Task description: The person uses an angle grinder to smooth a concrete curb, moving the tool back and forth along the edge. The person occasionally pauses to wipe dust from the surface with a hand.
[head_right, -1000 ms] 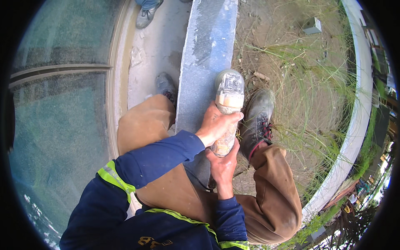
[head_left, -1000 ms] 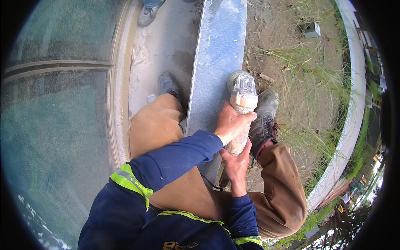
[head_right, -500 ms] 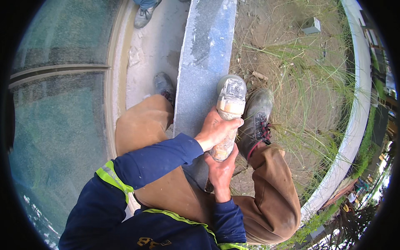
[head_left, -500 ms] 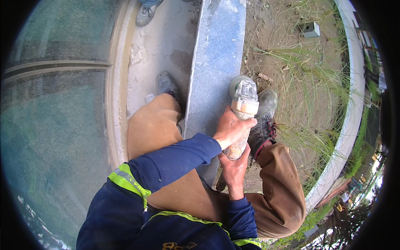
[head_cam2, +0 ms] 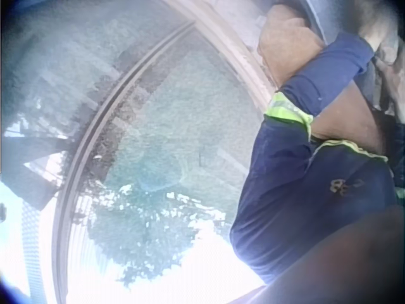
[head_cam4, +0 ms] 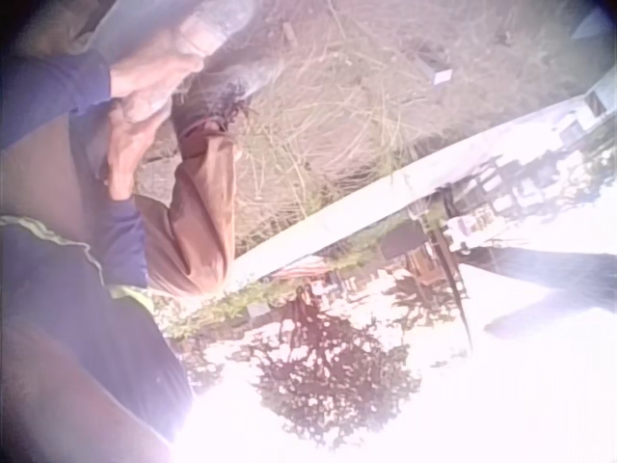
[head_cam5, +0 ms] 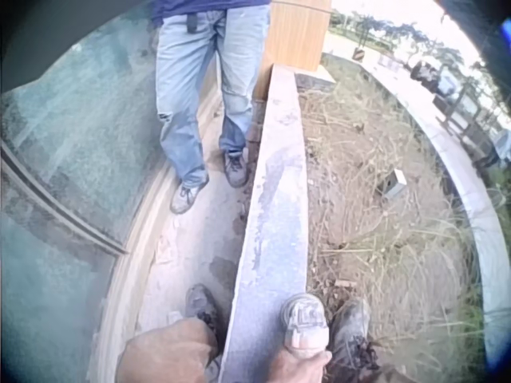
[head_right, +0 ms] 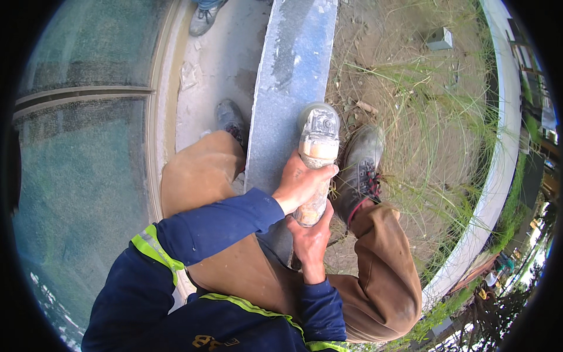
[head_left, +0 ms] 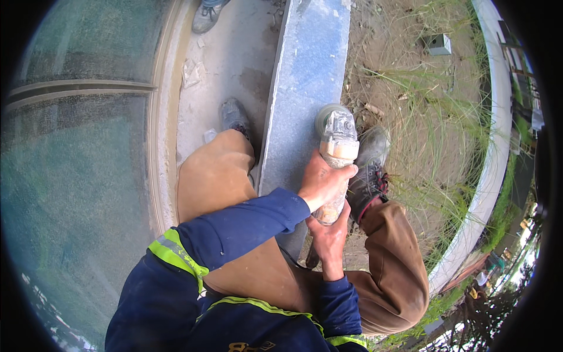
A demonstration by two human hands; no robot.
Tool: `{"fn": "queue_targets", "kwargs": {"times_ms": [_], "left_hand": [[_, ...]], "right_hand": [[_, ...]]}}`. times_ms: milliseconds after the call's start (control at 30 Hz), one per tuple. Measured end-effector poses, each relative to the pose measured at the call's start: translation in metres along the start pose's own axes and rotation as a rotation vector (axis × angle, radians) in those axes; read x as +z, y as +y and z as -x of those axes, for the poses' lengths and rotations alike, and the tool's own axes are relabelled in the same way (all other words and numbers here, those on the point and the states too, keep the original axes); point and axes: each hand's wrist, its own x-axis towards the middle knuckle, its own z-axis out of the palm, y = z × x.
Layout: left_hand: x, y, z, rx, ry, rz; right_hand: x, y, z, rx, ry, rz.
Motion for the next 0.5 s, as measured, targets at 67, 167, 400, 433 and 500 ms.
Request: {"fn": "queue_targets", "kwargs": {"times_ms": [67,167,400,433,500], "left_hand": [[0.000,-0.001,0.002,-0.019,-0.013,-0.056],[0.000,-0.005,-0.002,-0.001,-0.041,-0.151],[-0.002,-0.011,-0.005,-0.043,-0.018,-0.066],[-0.001,-0.011,-0.005,-0.037,-0.021,-0.101],[0.002,-0.013,-0.005,-0.023,-0.025,-0.172]], "right_hand": [[0.001,0.012,0.002,-0.023,0.023,-0.013],[0.004,0.012,0.003,-0.031,0.065,-0.008],[0.004,0.009,0.001,-0.018,0.039,-0.001],[0.005,0.011,0.001,-0.002,0.048,-0.023],[0.006,0.017,0.001,0.029,0.063,-0.065]]}}
